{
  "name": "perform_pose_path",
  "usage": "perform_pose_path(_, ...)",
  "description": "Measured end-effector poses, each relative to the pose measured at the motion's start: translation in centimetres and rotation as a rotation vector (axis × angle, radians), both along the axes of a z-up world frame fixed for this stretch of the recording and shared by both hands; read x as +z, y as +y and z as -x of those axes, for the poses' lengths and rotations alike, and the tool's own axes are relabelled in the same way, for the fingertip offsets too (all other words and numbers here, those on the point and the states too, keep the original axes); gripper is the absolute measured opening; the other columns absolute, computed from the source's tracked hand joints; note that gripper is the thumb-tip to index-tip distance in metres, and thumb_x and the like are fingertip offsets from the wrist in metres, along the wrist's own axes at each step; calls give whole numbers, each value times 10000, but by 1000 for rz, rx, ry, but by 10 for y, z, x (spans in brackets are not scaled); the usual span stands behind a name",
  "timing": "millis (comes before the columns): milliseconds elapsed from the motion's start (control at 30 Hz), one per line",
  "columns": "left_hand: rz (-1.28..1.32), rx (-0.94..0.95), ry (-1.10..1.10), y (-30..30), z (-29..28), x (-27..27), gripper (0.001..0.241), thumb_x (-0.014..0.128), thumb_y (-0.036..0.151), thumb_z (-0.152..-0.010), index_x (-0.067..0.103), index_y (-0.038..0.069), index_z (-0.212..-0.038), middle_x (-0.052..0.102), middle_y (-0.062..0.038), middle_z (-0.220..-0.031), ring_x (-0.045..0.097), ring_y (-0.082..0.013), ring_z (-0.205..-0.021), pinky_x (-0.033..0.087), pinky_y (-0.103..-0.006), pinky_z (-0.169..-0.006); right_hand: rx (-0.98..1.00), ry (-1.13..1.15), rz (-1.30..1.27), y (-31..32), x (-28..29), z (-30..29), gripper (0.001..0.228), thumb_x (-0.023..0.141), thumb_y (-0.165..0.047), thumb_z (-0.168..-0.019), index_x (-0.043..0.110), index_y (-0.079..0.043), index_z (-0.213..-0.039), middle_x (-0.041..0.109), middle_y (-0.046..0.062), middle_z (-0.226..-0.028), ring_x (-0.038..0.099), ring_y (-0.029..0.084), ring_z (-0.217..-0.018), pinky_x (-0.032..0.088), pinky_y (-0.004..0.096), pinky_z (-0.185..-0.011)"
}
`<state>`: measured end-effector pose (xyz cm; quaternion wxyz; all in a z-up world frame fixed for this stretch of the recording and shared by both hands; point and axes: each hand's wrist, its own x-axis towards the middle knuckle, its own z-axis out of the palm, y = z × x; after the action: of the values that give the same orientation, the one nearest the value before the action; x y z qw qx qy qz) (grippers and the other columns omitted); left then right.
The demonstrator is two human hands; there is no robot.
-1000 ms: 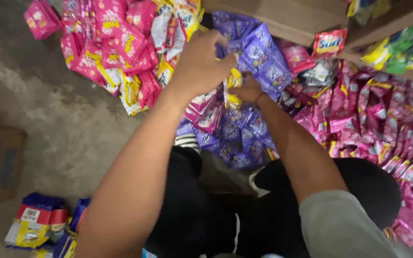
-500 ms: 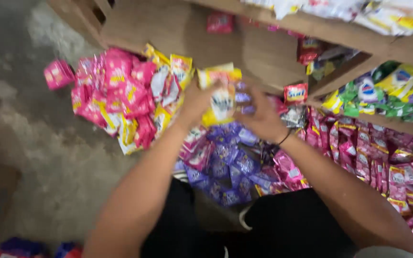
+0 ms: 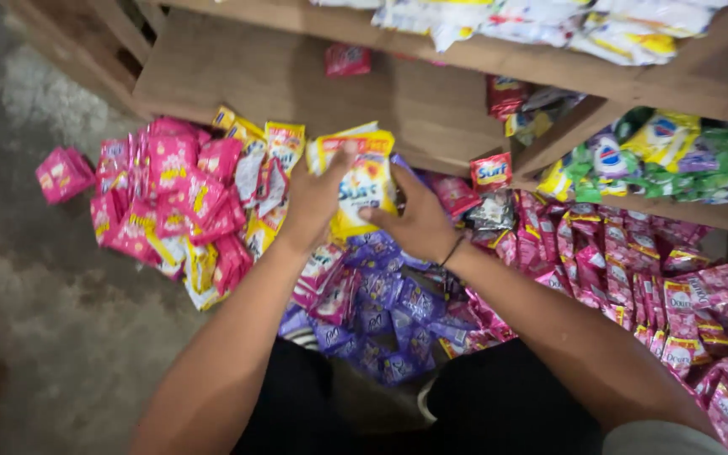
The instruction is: Sort through laundry detergent packets and scan them using a handheld device.
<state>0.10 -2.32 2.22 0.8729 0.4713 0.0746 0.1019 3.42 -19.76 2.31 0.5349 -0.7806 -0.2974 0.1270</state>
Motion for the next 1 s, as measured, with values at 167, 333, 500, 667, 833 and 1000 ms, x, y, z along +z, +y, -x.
perform_pose_path(167,-244,21,-141,-1,12,15,341,816,150,-912,691,-12,-1185,749,-78,-1049,729,-147,-914,614,-307,-803,4,21,-24,3,12,17,702,806,-190,-866,493,14,-1461,697,131,-1233,674,172,-1125,551,334,-985)
perform_pose_path(333,85,173,106,-10,12,26,239,782,149,-892,697,0,-1059,759,-101,-933,751,-182,-761,640,-342,-670,-107,-394,-20,-3,17,28,797,901,-209,-806,501,82,-1431,643,237,-1355,641,320,-1262,494,418,-1066)
perform_pose_path(500,232,171,88,-8,11,20,242,752,181,-929,694,5,-1084,752,-103,-933,746,-193,-749,626,-345,-657,-109,-418,28,-2,41,35,820,904,-255,-773,504,53,-1419,664,226,-1302,672,312,-1220,520,398,-1042)
perform_pose_path(667,268,175,79,-6,11,28,240,744,179,-928,691,1,-1080,754,-106,-936,753,-205,-756,636,-359,-669,-41,-245,-39,0,49,39,852,864,-251,-794,432,54,-1462,666,229,-1311,679,278,-1209,521,387,-1027)
perform_pose_path(833,321,130,132,-3,15,37,271,750,196,-913,686,-6,-1081,764,-121,-935,758,-224,-756,634,-374,-673,-30,-257,9,-1,61,44,816,858,-237,-812,454,30,-1469,697,200,-1294,709,222,-1211,553,351,-1011)
perform_pose_path(1000,364,97,115,3,5,1,441,631,423,-973,656,11,-1128,754,-127,-994,759,-230,-836,638,-396,-753,5,-249,-18,-3,44,34,802,859,-202,-823,452,46,-1468,669,197,-1335,661,213,-1230,525,354,-1030)
